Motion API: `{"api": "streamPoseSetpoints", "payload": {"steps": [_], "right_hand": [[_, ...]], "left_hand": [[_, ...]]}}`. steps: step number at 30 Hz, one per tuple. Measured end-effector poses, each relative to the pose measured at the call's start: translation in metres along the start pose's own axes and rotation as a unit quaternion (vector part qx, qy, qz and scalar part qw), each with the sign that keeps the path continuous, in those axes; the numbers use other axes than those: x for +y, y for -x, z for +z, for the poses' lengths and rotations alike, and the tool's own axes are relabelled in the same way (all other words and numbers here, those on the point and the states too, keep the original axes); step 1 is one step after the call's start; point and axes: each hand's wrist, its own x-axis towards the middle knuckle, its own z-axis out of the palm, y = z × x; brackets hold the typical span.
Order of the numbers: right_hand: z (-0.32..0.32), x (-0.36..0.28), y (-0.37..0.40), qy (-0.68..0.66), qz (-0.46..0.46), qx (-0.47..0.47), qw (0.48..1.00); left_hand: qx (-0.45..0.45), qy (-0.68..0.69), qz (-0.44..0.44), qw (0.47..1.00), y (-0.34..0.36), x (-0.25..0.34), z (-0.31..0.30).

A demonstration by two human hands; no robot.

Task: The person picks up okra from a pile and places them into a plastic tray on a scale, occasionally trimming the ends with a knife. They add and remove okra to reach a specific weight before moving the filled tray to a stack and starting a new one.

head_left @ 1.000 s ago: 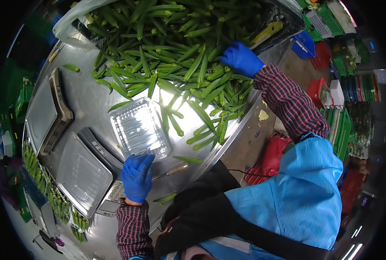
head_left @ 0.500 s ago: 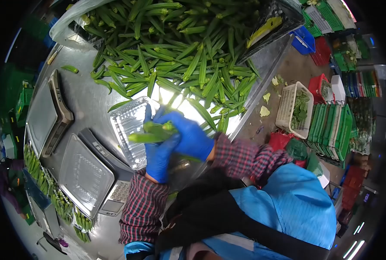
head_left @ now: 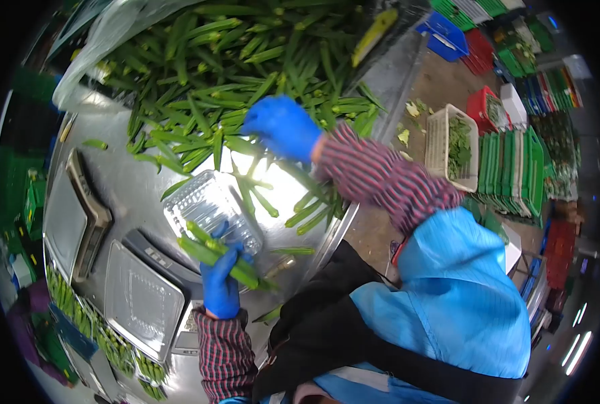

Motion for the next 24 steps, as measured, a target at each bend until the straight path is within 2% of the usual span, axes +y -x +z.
{"api": "streamPoseSetpoints", "payload": {"steps": [1,3,4,6,8,10,12,14,15,16,17,19,21,23,24], "right_hand": [[0.008,0.028,-0.003,0.129,0.007,-0.090,0.987],[0.029,0.067,-0.004,0.258,-0.047,-0.211,0.942],[0.032,0.077,-0.006,0.260,-0.041,-0.209,0.942],[0.040,0.084,-0.010,0.240,-0.114,-0.179,0.947],[0.042,0.084,-0.012,0.257,-0.106,-0.212,0.937],[0.034,0.074,-0.016,0.171,-0.087,-0.125,0.973],[0.000,0.045,-0.004,0.062,-0.067,0.031,0.995],[-0.047,0.012,0.023,-0.034,0.016,0.125,0.991],[-0.056,0.013,0.044,-0.079,0.048,0.184,0.979],[-0.061,0.017,0.065,-0.123,0.082,0.242,0.959],[-0.056,0.023,0.084,-0.188,0.149,0.358,0.902],[-0.063,0.062,0.122,-0.287,0.317,0.503,0.751],[-0.059,0.127,0.159,-0.199,0.420,0.514,0.721],[-0.051,0.177,0.167,-0.200,0.526,0.448,0.695],[-0.042,0.201,0.169,-0.083,0.503,0.353,0.785]], "left_hand": [[-0.011,0.025,-0.023,0.999,0.007,-0.006,-0.002],[-0.028,0.043,-0.046,0.998,0.017,-0.019,-0.003],[-0.035,0.078,-0.050,0.995,0.024,-0.028,-0.001],[-0.037,0.112,-0.054,0.992,0.026,-0.032,0.002],[-0.072,0.175,-0.039,0.981,0.026,-0.033,0.005],[-0.074,0.135,-0.036,0.987,0.023,-0.040,0.002],[-0.072,0.102,-0.035,0.992,0.018,-0.048,-0.001],[-0.094,0.127,-0.045,0.986,0.016,-0.051,-0.008],[-0.074,0.136,-0.038,0.987,0.018,-0.047,-0.001],[-0.066,0.140,-0.040,0.987,0.017,-0.046,-0.001],[-0.067,0.150,-0.050,0.985,0.016,-0.046,-0.002],[-0.068,0.160,-0.062,0.983,0.016,-0.045,-0.001],[-0.072,0.166,-0.066,0.981,0.014,-0.045,-0.003],[-0.068,0.167,-0.067,0.981,0.012,-0.043,-0.001],[-0.064,0.166,-0.068,0.982,0.011,-0.043,0.001]]}}
